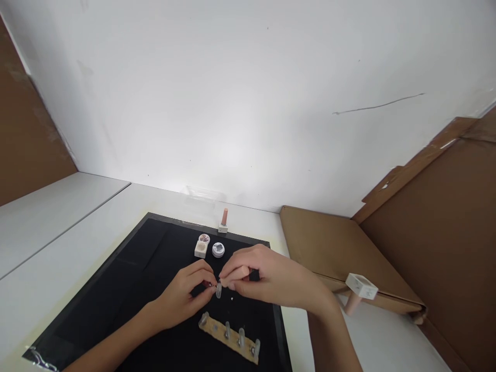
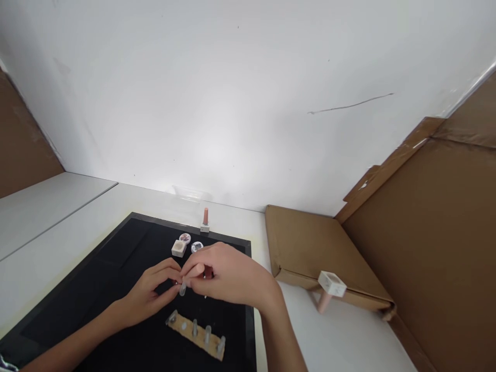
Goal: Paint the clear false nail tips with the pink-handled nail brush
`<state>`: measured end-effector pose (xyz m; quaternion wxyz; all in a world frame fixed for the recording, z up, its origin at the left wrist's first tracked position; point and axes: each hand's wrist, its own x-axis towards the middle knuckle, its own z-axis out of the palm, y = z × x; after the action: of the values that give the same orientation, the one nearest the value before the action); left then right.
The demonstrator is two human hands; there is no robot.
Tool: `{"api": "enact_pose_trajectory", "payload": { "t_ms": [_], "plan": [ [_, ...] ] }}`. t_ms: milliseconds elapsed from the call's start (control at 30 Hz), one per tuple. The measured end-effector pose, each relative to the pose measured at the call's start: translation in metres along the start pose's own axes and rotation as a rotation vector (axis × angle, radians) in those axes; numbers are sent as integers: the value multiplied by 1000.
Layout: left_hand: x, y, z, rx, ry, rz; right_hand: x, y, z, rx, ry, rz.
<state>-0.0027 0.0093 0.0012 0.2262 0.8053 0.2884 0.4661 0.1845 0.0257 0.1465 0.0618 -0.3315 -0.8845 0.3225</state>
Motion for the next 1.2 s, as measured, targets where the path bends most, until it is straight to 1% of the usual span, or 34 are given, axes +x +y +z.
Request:
{"api": "enact_pose_trajectory", "payload": {
  "t_ms": [67, 133, 200, 333, 433, 500, 567, 667, 767, 833, 900, 967, 1033, 1067, 1133, 1200],
  "plan": [
    [0, 0, 0, -5, -1, -7, 0, 0, 1, 57, -68, -11],
    [0, 0, -1, -4, 2, -12, 0, 0, 3, 76, -92, -5],
    [0, 0, -1, 0, 15, -8, 1, 1, 3, 50, -40, 6],
    [0, 2, -1, -8, 36, -13, -1, 6, 0, 41, 171, 82],
    [0, 3, -1, -46, 23, -19, -5, 9, -3, 68, 210, 118],
    [0, 3, -1, -80, 23, -21, -9, 8, -4, 70, 220, 109],
    [0, 3, -1, -114, 39, -51, -12, 4, -6, 59, 239, 90],
    [3, 5, -1, -186, 94, -179, -21, -3, -8, 51, 265, 89],
    [0, 15, -2, -301, 224, -363, -32, -9, -10, 68, 277, 102],
    [-8, 23, -2, -371, 334, -499, -38, -11, -11, 69, 297, 93],
    [-22, 32, 0, -410, 403, -623, -44, -10, -12, 68, 324, 79],
    [-40, 39, 7, -441, 445, -749, -47, -8, -13, 67, 346, 69],
    [-57, 46, 19, -472, 505, -839, -49, -6, -14, 70, 359, 63],
    [-64, 48, 26, -478, 526, -860, -50, -6, -15, 71, 364, 63],
    [-74, 54, 41, -468, 523, -882, -51, -6, -16, 72, 364, 69],
    [-79, 57, 54, -404, 511, -861, -52, -7, -16, 67, 363, 71]
  ]
}}
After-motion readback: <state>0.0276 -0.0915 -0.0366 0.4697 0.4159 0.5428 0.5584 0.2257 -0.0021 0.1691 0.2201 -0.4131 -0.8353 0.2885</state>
